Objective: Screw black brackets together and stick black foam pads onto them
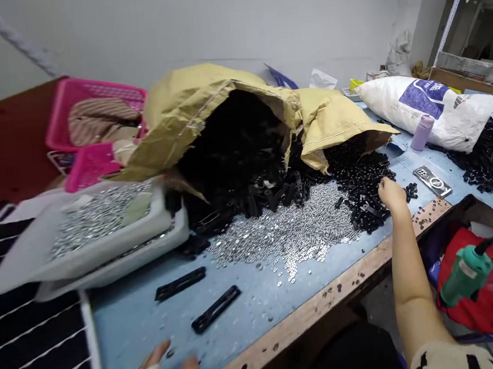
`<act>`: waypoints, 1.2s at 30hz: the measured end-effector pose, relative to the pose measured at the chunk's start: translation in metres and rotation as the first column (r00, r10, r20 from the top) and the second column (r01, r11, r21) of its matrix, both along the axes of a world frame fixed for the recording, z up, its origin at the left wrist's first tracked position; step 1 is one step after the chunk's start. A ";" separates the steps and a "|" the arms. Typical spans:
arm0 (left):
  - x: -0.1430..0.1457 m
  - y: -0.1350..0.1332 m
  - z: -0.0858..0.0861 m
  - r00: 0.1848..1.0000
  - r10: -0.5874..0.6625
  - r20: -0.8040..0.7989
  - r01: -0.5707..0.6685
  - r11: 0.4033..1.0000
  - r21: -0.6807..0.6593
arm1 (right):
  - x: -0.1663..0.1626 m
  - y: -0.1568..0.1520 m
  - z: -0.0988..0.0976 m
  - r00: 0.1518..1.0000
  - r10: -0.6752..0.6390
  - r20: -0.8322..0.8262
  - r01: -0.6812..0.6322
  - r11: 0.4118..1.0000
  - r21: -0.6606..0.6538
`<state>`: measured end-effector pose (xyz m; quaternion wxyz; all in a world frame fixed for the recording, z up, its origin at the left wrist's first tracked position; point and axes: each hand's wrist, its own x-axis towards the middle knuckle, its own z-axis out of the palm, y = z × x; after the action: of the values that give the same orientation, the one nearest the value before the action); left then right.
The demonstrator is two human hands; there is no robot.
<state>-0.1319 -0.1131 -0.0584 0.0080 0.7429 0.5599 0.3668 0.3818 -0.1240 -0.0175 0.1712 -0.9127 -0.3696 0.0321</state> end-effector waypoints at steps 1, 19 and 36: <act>0.002 -0.001 0.001 1.000 0.006 -0.014 -0.006 1.000 0.025 | -0.015 -0.011 -0.005 1.000 0.016 -0.014 -0.016 1.000 -0.023; 0.060 -0.023 0.061 0.916 -0.401 -0.003 0.393 0.897 0.201 | -0.055 -0.027 0.014 0.975 0.196 0.105 -0.214 0.957 0.195; 0.085 0.021 0.029 0.804 -0.165 0.571 0.549 0.576 -0.606 | -0.101 0.038 -0.003 0.858 0.499 0.120 -0.512 0.852 0.111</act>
<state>-0.0474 -0.0924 -0.0297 0.5190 0.6641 0.4734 0.2559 0.2811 -0.0865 -0.0202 0.2035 -0.7698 -0.6049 0.0106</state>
